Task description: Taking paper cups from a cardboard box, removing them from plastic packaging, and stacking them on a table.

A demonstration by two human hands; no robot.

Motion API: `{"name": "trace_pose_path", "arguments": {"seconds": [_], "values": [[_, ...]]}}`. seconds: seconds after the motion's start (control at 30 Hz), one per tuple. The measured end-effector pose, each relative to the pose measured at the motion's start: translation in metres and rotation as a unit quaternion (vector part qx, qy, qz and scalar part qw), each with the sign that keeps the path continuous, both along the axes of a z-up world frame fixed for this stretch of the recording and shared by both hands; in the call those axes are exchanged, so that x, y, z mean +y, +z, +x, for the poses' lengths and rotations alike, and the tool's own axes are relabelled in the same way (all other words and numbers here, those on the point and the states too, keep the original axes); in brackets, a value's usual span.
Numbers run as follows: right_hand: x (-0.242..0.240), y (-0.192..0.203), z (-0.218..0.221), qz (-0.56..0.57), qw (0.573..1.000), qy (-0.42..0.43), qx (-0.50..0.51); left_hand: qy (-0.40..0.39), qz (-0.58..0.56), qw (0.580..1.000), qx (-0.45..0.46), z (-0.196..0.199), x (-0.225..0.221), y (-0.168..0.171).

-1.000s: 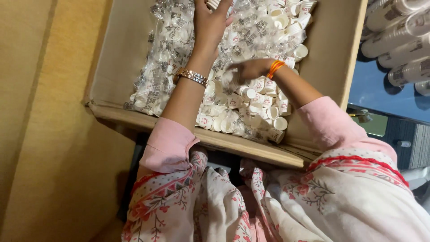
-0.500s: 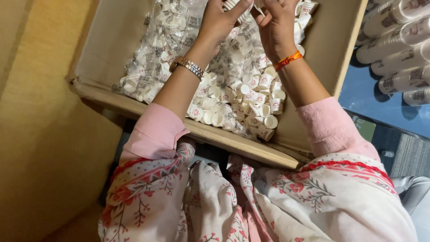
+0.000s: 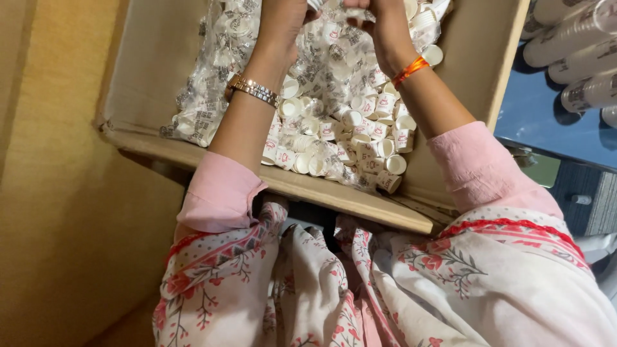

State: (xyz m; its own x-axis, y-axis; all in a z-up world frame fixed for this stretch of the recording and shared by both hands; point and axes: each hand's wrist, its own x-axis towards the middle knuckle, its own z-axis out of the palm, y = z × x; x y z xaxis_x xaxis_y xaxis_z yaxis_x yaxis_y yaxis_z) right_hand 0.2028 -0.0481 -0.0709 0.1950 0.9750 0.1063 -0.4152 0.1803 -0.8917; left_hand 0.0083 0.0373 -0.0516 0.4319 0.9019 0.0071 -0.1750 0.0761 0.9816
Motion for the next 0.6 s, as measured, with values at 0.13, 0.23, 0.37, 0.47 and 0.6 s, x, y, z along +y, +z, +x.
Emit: {"name": "trace_pose_path", "arguments": {"seconds": [0.13, 0.23, 0.37, 0.47, 0.6], "values": [[-0.016, -0.018, -0.036, -0.153, 0.834, 0.172, -0.502, 0.037, -0.001, 0.998, -0.049, 0.002, 0.013, -0.023], [-0.034, -0.075, -0.07, -0.163, 0.617, 0.38, -0.67, 0.041, -0.002, 0.997, -0.067, 0.007, 0.013, -0.028], [-0.073, -0.072, -0.129, -0.149, 0.582, 0.384, -0.701, 0.033, -0.006, 0.996, -0.086, 0.009, 0.001, -0.012], [-0.084, -0.107, -0.152, -0.062, 0.58, 0.369, -0.724, 0.029, 0.0, 0.997, -0.071, 0.009, -0.003, -0.007], [-0.099, -0.069, -0.158, -0.072, 0.494, 0.41, -0.763, 0.033, -0.002, 0.998, -0.056, 0.011, 0.0, -0.015]]}}
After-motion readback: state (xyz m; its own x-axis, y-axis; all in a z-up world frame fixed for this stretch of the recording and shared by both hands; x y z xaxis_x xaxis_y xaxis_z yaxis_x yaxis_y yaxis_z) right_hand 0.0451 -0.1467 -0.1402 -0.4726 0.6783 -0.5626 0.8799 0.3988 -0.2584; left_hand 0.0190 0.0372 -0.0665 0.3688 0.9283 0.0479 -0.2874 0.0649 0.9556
